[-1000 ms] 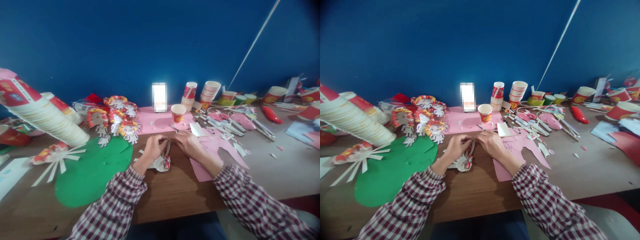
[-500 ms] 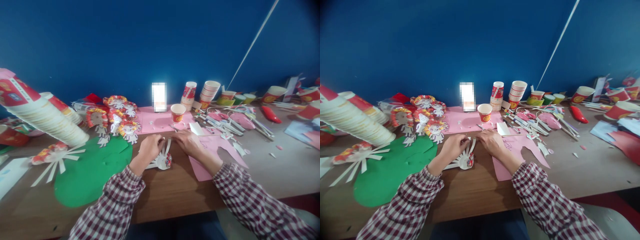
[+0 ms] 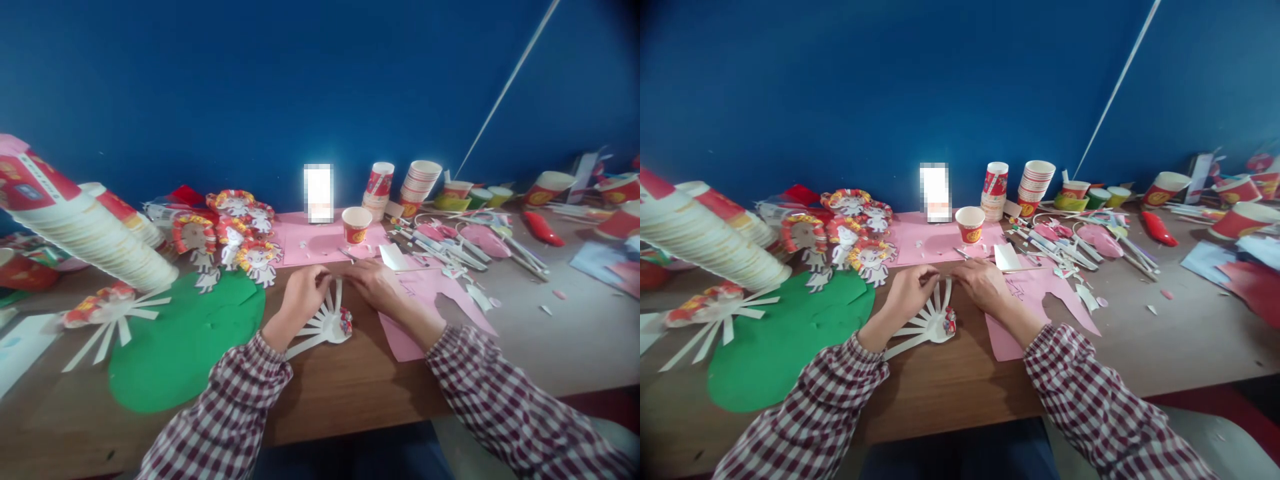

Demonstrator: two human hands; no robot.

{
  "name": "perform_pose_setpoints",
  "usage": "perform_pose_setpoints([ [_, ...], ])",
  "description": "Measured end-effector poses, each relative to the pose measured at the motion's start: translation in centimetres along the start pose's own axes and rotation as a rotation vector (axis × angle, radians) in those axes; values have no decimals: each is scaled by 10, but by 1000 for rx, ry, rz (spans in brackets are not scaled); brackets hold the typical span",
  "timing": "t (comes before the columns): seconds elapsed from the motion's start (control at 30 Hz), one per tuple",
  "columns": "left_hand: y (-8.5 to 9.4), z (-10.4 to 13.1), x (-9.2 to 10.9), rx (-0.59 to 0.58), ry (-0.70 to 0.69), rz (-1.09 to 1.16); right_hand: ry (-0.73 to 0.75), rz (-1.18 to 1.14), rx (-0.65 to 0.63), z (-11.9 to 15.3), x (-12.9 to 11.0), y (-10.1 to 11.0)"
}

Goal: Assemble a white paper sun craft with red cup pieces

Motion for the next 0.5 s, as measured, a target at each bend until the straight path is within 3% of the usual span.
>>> perform_pose_setpoints([
  [0.07, -1, 0, 2, 28, -34, 85, 6, -38, 5, -1, -4, 4],
  [0.2, -13, 0, 6, -21, -79, 175, 30, -112, 45, -1, -9, 9],
  [0.5, -17, -3, 4, -63, -9, 287, 11, -123, 106, 1, -1, 6],
])
Point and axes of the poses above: each hand's wrist, its own z-axis away from the middle knuckle, its own y-axis out of the back of the hand, x = y × z, the point moved 10 cm from there along -z, towards the middle knuckle
